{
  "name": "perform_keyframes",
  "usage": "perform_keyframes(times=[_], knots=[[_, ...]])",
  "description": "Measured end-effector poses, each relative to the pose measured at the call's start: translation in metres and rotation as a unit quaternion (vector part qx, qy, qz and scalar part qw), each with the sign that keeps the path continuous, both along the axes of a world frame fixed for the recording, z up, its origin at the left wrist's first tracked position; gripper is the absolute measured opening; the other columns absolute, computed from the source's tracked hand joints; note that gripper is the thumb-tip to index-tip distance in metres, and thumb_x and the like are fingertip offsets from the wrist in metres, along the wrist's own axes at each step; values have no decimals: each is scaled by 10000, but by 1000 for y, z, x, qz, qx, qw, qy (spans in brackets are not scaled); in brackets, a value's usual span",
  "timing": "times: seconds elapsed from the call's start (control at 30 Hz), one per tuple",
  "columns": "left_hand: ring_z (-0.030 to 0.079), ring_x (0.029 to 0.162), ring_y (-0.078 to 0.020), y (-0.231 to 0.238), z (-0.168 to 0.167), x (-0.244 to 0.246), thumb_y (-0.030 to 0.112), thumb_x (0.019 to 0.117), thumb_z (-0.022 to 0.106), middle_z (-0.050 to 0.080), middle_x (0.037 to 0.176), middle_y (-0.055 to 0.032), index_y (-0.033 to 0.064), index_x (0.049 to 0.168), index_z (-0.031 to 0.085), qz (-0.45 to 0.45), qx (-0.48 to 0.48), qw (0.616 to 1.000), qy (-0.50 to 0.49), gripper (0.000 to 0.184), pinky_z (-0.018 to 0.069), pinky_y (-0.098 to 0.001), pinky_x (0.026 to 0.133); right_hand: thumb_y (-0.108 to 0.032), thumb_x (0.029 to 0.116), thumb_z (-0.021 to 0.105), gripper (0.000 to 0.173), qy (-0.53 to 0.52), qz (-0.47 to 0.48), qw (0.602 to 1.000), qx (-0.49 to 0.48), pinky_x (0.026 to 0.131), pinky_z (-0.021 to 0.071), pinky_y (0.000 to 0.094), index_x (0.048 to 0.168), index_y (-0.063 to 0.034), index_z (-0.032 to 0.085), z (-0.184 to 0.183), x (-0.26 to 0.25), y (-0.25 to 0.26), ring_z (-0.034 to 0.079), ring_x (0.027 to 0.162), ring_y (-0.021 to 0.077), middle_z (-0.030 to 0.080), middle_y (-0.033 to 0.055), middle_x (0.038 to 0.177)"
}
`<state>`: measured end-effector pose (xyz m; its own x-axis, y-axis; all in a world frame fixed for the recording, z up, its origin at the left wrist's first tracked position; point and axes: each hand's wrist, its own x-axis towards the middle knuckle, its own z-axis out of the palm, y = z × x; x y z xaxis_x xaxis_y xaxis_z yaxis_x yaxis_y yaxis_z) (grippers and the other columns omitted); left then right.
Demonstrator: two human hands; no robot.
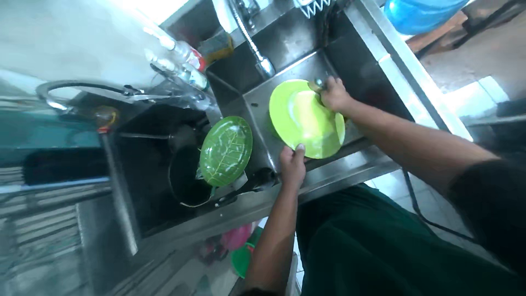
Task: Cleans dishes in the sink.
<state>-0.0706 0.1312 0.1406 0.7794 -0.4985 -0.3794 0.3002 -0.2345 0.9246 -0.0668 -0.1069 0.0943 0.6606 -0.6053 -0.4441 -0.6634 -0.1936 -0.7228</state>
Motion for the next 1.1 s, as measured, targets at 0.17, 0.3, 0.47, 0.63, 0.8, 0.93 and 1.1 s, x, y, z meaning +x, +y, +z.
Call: perform_keyframes(times=[0.17, 0.3, 0.47, 0.63, 0.8, 0.93, 1.1], knots=[[686, 857, -166, 1, 0, 20, 65, 1051, 520, 673, 1007, -127, -44, 1205, 588, 5, -12, 998, 68, 201, 603, -352, 771, -45, 938, 625, 300, -170, 248, 948, -102, 995, 477, 626, 1222, -107, 702, 51, 23, 72, 557, 1211, 448, 576, 254, 1296], [714, 814, -171, 25, 10, 29, 21, 1040, 500, 691, 998, -141, -65, 1208, 578, -29, -46, 997, 61, 205, 627, -355, 719, -15, 874, 667, 238, -251, 221, 932, -143, 932, 543, 581, 1083, -100, 744, 56, -53, 97, 611, 1149, 362, 584, 189, 1306], [696, 829, -90, 82, 53, 42, 5, 986, 512, 705, 930, -112, -99, 1107, 624, -142, -51, 986, -74, 195, 595, -285, 775, -68, 940, 535, 297, -305, -189, 932, -55, 726, 551, 218, 1231, -69, 591, 64, -135, 81, 614, 827, 0, 618, -44, 1051], [687, 700, -91, 149, 89, 72, 37, 953, 560, 697, 761, -118, -86, 960, 687, -192, -57, 885, -420, 177, 585, -246, 680, -40, 953, 505, 272, -269, -328, 906, 8, 616, 519, 207, 1220, -62, 550, 57, -125, 102, 570, 676, 1, 570, -52, 908], [755, 902, -231, 207, 114, 118, 45, 955, 543, 760, 1032, -170, -55, 1137, 704, -223, 53, 679, -697, 262, 605, -318, 818, -47, 972, 512, 265, -257, -300, 917, 47, 579, 503, 215, 1230, -60, 569, 41, -90, 134, 551, 628, 22, 576, -28, 877], [730, 1075, -312, 235, 103, 152, 13, 955, 558, 748, 1147, -171, -30, 1158, 701, -260, 121, 567, -772, 252, 584, -377, 923, -39, 975, 524, 238, -258, -282, 922, 58, 609, 512, 219, 1207, -37, 581, 35, -73, 153, 571, 664, 27, 593, -10, 896], [719, 1087, -357, 251, 71, 177, 7, 966, 541, 743, 1150, -177, -17, 1135, 712, -289, 144, 535, -781, 241, 580, -440, 936, -42, 973, 525, 262, -229, -282, 931, 44, 648, 520, 244, 1227, -8, 579, 30, -69, 161, 580, 709, 51, 595, 30, 934]])
